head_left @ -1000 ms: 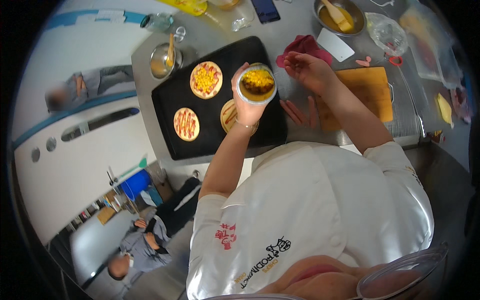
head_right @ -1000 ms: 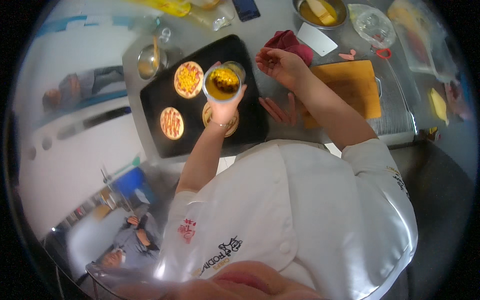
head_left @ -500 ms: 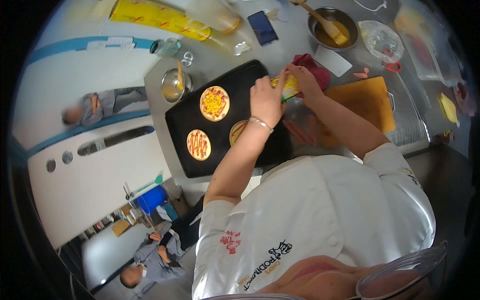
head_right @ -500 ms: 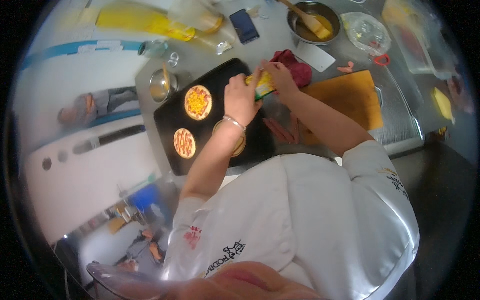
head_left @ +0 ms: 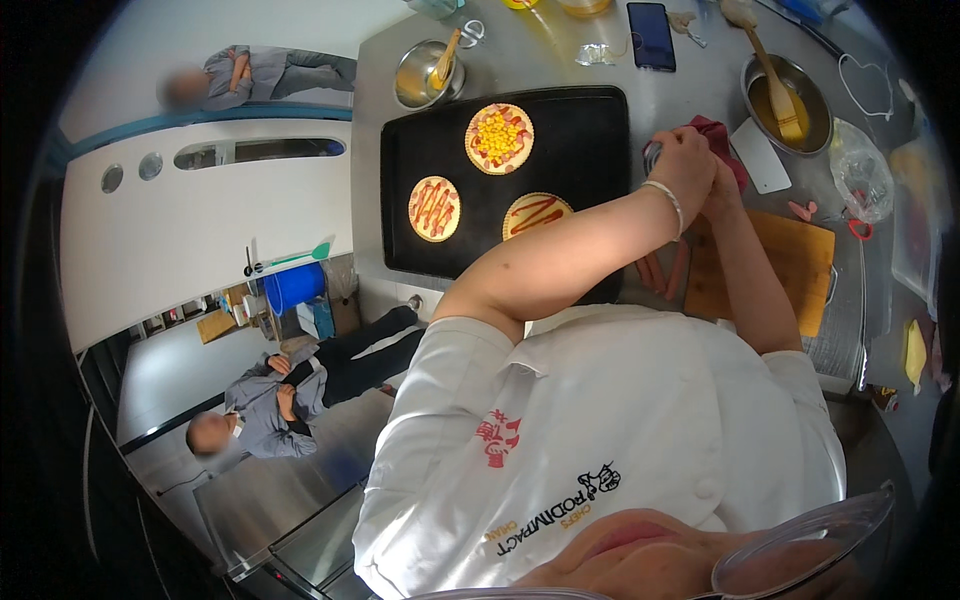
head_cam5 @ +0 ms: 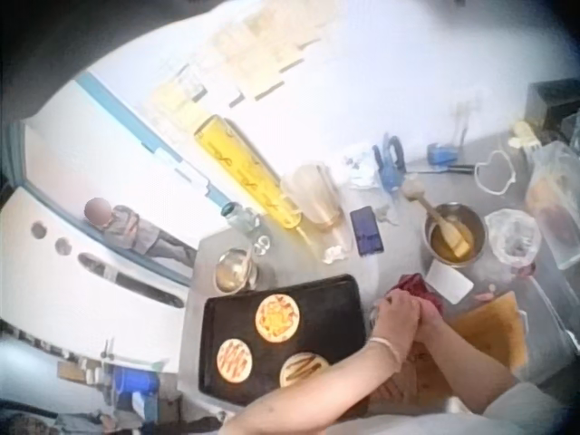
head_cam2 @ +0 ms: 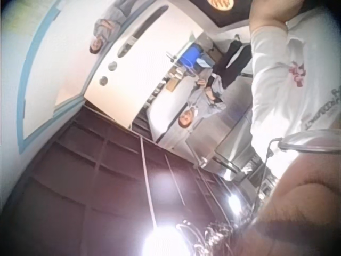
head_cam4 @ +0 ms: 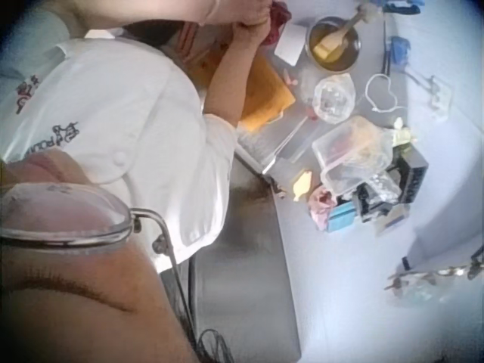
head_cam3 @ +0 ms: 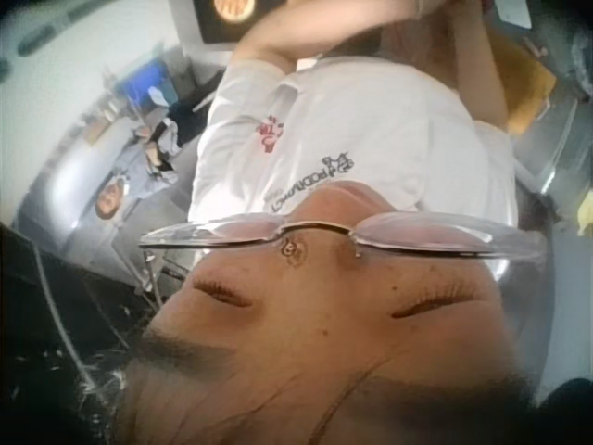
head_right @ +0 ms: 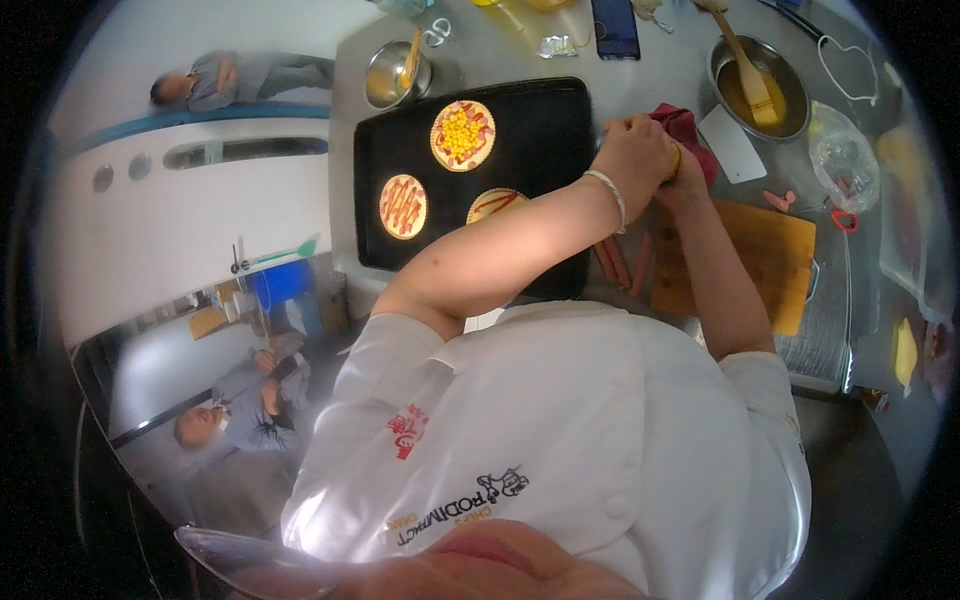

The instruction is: The person slices sausages on a cutting board and arranges the pieces on three pizza bases that already have sauce. They then sprinkle corn kernels from a can onto the pizzas.

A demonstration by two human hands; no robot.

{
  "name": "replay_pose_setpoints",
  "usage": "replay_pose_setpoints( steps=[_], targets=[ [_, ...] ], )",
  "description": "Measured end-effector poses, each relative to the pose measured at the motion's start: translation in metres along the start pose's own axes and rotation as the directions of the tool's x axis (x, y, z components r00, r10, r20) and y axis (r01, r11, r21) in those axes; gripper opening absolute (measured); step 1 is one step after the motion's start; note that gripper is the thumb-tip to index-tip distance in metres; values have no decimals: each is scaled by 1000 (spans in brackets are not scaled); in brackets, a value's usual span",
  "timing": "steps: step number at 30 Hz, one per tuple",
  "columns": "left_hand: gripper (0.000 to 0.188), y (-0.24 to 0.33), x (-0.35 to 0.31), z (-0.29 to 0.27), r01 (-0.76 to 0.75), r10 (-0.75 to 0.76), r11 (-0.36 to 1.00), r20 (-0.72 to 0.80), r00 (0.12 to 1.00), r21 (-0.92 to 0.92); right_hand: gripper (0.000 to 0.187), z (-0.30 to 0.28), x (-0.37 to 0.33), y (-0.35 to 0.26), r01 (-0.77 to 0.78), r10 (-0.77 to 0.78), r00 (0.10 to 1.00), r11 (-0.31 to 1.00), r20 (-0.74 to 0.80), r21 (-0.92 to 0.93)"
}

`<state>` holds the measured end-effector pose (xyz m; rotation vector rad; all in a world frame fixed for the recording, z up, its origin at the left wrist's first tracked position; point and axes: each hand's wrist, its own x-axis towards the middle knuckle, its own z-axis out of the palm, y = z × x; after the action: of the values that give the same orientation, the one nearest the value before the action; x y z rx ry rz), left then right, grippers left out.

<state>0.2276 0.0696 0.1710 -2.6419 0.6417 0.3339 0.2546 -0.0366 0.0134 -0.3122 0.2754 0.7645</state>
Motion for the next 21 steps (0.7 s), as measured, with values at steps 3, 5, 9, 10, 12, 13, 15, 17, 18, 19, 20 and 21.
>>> replay_pose_setpoints(
  steps=[3, 5, 9, 10, 12, 13, 15, 17, 18, 19, 20, 21],
  targets=[
    [55, -4, -6, 22, 95, -111, 985, -112, 987, -141, 35, -8, 8, -5, -58, 75, 974, 995, -214, 81],
    [66, -12, -21, 35, 108, -159, 966, -208, 965, -236, 31, -3, 9, -5, -36, 69, 934, 994, -352, 100],
    [97, -22, -47, 51, 147, -227, 922, -193, 955, -359, 24, -10, 18, -2, 25, 12, 990, 966, -141, 258],
    [96, -19, -46, 58, 134, -226, 919, -218, 949, -370, 24, -14, 19, -5, 85, -30, 981, 957, -194, 279],
    [95, -17, -48, 70, 142, -265, 892, -242, 934, -428, 23, 0, 17, -3, 180, -103, 960, 940, -259, 290],
    [95, -16, -48, 72, 143, -290, 866, -249, 924, -479, 23, 9, 14, -3, 225, -137, 947, 929, -291, 293],
    [95, -14, -48, 78, 137, -345, 798, -258, 902, -586, 24, 30, 7, -7, 296, -167, 911, 901, -377, 318],
    [93, -12, -47, 84, 115, -401, 708, -262, 878, -697, 25, 42, 3, -8, 340, -191, 891, 882, -411, 327],
    [91, -10, -47, 86, 98, -421, 673, -271, 866, -733, 25, 46, 2, -10, 356, -198, 883, 873, -425, 332],
    [89, -9, -45, 89, 80, -441, 637, -277, 853, -767, 26, 49, 2, -11, 372, -205, 875, 865, -439, 337],
    [87, -8, -44, 89, 59, -461, 601, -285, 841, -797, 26, 51, 2, -13, 388, -213, 867, 856, -451, 342],
    [86, -7, -44, 89, 41, -472, 583, -297, 830, -811, 26, 50, 3, -14, 386, -219, 872, 857, -437, 340]
  ],
)
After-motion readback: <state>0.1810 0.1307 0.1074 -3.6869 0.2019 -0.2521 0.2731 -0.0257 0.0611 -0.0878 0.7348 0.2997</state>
